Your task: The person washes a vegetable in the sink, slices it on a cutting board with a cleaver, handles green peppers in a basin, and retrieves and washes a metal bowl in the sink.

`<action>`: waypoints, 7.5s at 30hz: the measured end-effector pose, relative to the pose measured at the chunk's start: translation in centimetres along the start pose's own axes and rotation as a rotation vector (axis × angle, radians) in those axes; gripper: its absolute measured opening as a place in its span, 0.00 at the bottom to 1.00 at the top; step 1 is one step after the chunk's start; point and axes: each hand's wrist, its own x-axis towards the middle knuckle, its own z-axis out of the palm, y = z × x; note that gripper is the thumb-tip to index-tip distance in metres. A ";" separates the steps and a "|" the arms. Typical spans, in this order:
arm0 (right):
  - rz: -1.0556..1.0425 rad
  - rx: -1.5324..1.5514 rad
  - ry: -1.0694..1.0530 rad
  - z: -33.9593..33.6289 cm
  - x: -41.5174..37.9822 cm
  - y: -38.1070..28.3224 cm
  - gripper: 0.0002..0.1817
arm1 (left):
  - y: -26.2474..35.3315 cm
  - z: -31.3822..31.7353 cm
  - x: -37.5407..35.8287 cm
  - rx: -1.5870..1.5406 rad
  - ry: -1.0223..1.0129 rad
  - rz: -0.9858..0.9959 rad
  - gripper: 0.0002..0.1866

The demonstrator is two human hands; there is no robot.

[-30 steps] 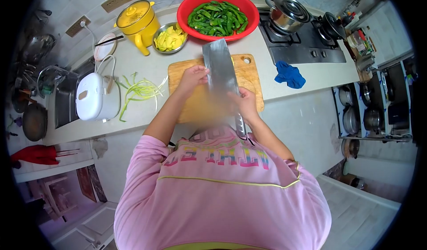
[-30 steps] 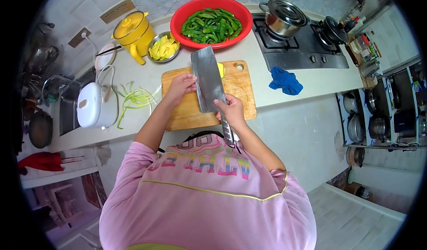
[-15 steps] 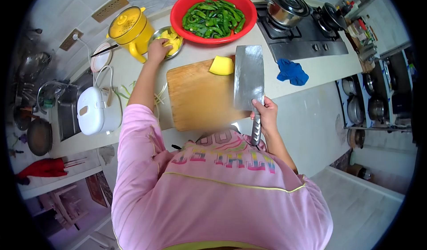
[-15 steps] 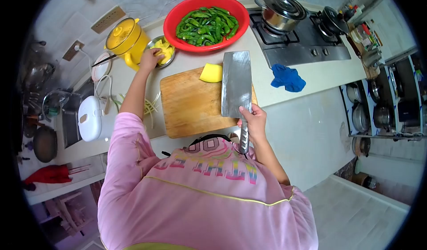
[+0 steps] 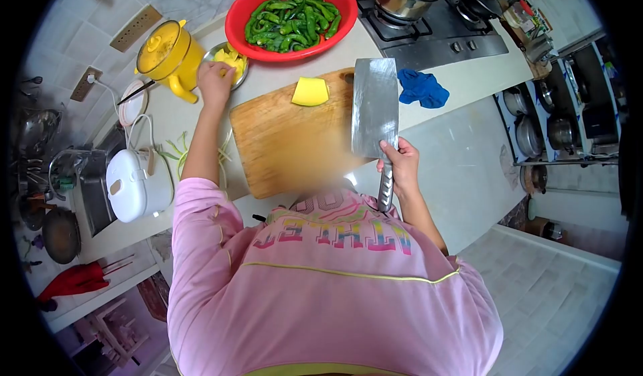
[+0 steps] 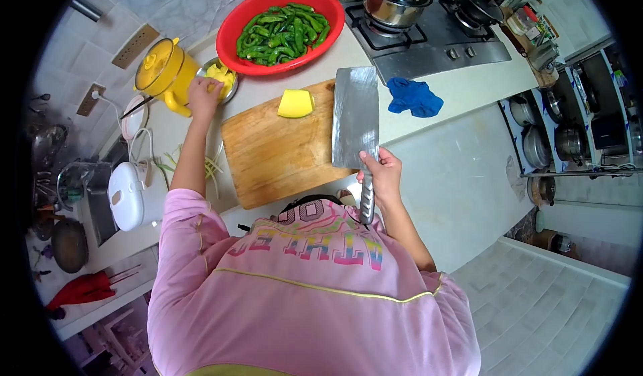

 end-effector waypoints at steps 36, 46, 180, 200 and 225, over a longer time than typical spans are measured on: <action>-0.474 -1.324 -0.574 4.6 4.2 -0.6 0.08 | 7.1 0.1 -18.2 -0.387 -0.320 0.087 0.25; -0.568 -1.687 -0.703 5.8 6.1 -1.7 0.10 | 5.2 -2.2 -17.1 -0.312 0.054 -0.014 0.17; -0.350 -1.601 -0.699 9.6 1.4 -2.6 0.12 | 9.1 3.1 -17.6 -0.312 -0.049 0.441 0.12; -0.413 -1.682 -0.738 11.5 2.2 -1.7 0.10 | 8.7 3.3 -17.8 -0.342 -0.034 0.423 0.11; -0.491 -1.721 -0.720 13.5 4.8 2.7 0.11 | 8.4 3.4 -17.4 -0.344 -0.056 0.439 0.10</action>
